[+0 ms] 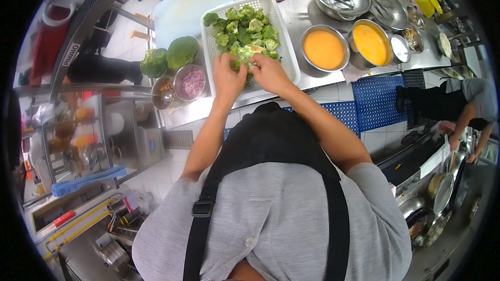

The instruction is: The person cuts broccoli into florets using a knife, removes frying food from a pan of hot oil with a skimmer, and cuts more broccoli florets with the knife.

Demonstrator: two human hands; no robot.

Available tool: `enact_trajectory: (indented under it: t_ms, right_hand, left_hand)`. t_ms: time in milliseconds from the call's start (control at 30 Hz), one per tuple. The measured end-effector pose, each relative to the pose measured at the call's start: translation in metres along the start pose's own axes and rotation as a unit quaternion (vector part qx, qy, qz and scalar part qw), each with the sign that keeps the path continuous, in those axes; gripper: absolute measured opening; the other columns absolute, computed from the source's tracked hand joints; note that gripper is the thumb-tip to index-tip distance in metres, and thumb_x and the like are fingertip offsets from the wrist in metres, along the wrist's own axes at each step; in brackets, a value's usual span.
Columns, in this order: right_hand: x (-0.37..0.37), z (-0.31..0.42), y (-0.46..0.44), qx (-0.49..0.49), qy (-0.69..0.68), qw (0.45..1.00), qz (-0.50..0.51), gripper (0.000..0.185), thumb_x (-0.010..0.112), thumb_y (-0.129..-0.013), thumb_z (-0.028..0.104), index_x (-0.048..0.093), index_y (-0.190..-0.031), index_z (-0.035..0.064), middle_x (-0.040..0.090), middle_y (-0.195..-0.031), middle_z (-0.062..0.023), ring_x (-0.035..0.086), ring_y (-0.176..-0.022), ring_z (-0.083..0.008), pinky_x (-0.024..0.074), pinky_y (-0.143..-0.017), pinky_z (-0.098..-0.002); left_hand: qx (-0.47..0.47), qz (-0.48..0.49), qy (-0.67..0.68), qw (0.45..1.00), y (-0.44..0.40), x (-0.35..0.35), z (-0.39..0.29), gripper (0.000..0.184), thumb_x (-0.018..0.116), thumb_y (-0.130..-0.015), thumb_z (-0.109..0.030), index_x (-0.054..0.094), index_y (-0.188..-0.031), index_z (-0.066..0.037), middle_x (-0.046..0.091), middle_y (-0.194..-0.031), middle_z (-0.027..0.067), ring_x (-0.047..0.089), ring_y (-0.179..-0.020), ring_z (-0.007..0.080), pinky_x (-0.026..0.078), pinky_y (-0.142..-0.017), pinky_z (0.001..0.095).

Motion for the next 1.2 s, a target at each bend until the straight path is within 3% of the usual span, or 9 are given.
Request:
enact_trajectory:
  t_ms: [267,533,633,700,833,867,1000,1100,1200]
  right_hand:
    - [0.004,0.008,-0.006,-0.017,0.03,0.998,-0.046,0.022,0.064,-0.092,0.014,0.064,-0.108,0.0,0.07,-0.098,-0.0262,0.067,-0.094,-0.046,0.0525,-0.081,-0.051]
    - [0.01,0.011,-0.007,-0.027,0.071,0.996,-0.051,0.017,0.065,-0.092,0.014,0.062,-0.1,0.0002,0.069,-0.091,-0.0266,0.066,-0.089,-0.0467,0.0515,-0.079,-0.053]
    - [0.013,0.004,-0.009,-0.042,0.087,0.993,-0.074,0.014,0.065,-0.091,0.013,0.06,-0.095,0.0011,0.068,-0.086,-0.0268,0.066,-0.085,-0.0478,0.0515,-0.075,-0.0535]
    - [0.01,0.005,-0.02,-0.041,0.075,0.993,-0.08,0.014,0.066,-0.09,0.013,0.06,-0.096,0.0017,0.067,-0.084,-0.0271,0.065,-0.083,-0.0493,0.0512,-0.074,-0.0542]
    - [-0.017,0.033,0.012,0.021,-0.136,0.99,-0.037,0.017,0.065,-0.097,0.013,0.058,-0.109,0.0023,0.07,-0.089,-0.0142,0.068,-0.07,-0.0222,0.0536,-0.061,-0.0371]
    - [-0.022,0.035,0.014,0.016,-0.209,0.978,-0.009,0.016,0.062,-0.102,0.013,0.054,-0.114,0.0065,0.064,-0.093,-0.0045,0.06,-0.069,-0.0063,0.046,-0.055,-0.0208]
    - [-0.044,0.058,0.021,-0.007,-0.331,0.943,0.033,0.018,0.062,-0.101,0.01,0.055,-0.116,0.0036,0.059,-0.088,-0.0021,0.052,-0.059,-0.0064,0.0408,-0.047,-0.0223]
    - [-0.041,0.068,0.032,0.001,-0.327,0.944,0.044,0.015,0.059,-0.103,0.011,0.055,-0.117,0.0041,0.059,-0.087,-0.0024,0.05,-0.057,-0.0053,0.0378,-0.045,-0.0216]
    - [-0.046,0.083,0.047,0.022,-0.333,0.941,0.058,0.013,0.056,-0.105,0.012,0.055,-0.116,0.0043,0.061,-0.086,-0.0034,0.049,-0.054,-0.0045,0.0367,-0.042,-0.0214]
  left_hand:
    - [-0.016,-0.007,0.021,1.0,0.004,0.0,-0.005,0.024,0.077,-0.079,-0.008,0.061,-0.095,-0.002,0.058,-0.092,0.0164,0.06,-0.071,0.0314,0.048,-0.065,0.0421]
    - [-0.041,-0.025,0.027,0.999,-0.002,-0.001,0.004,0.022,0.076,-0.079,-0.007,0.06,-0.094,-0.002,0.06,-0.087,0.0157,0.06,-0.07,0.0311,0.049,-0.066,0.0435]
    - [-0.002,-0.011,0.023,1.0,0.003,0.002,-0.008,0.02,0.073,-0.079,-0.005,0.057,-0.09,-0.001,0.057,-0.092,0.0202,0.058,-0.08,0.0386,0.048,-0.07,0.0456]
    - [-0.026,0.01,0.055,0.998,0.003,-0.001,0.0,0.022,0.073,-0.081,-0.005,0.058,-0.097,-0.001,0.058,-0.094,0.0169,0.059,-0.08,0.0335,0.049,-0.071,0.0423]
    - [-0.151,0.014,0.304,0.94,-0.004,-0.026,-0.002,0.035,0.07,-0.089,-0.003,0.056,-0.122,-0.005,0.063,-0.112,0.0096,0.064,-0.097,0.0235,0.052,-0.084,0.0348]
    - [-0.134,0.038,0.386,0.912,-0.007,-0.028,0.0,0.045,0.063,-0.096,-0.002,0.047,-0.138,-0.007,0.06,-0.118,0.006,0.062,-0.102,0.021,0.052,-0.089,0.0366]
    - [-0.292,0.098,0.625,0.717,-0.004,-0.031,0.001,0.043,0.056,-0.103,-0.007,0.044,-0.145,-0.009,0.061,-0.115,0.0058,0.063,-0.108,0.0227,0.053,-0.097,0.0456]
    - [-0.267,0.123,0.679,0.672,-0.006,-0.032,-0.021,0.043,0.056,-0.104,-0.006,0.047,-0.146,-0.009,0.051,-0.088,-0.0029,0.056,-0.084,0.0079,0.057,-0.1,0.0472]
    - [-0.265,0.091,0.641,0.715,-0.013,-0.038,-0.04,0.044,0.055,-0.104,-0.004,0.048,-0.147,-0.003,0.05,-0.086,-0.0027,0.057,-0.083,0.0068,0.058,-0.103,0.0481]
Point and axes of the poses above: each hand's wrist, its own y-axis away from the middle knuckle, its own x-axis out of the palm, z = x × y, the point moved 3 cm from there along -y, towards the middle knuckle
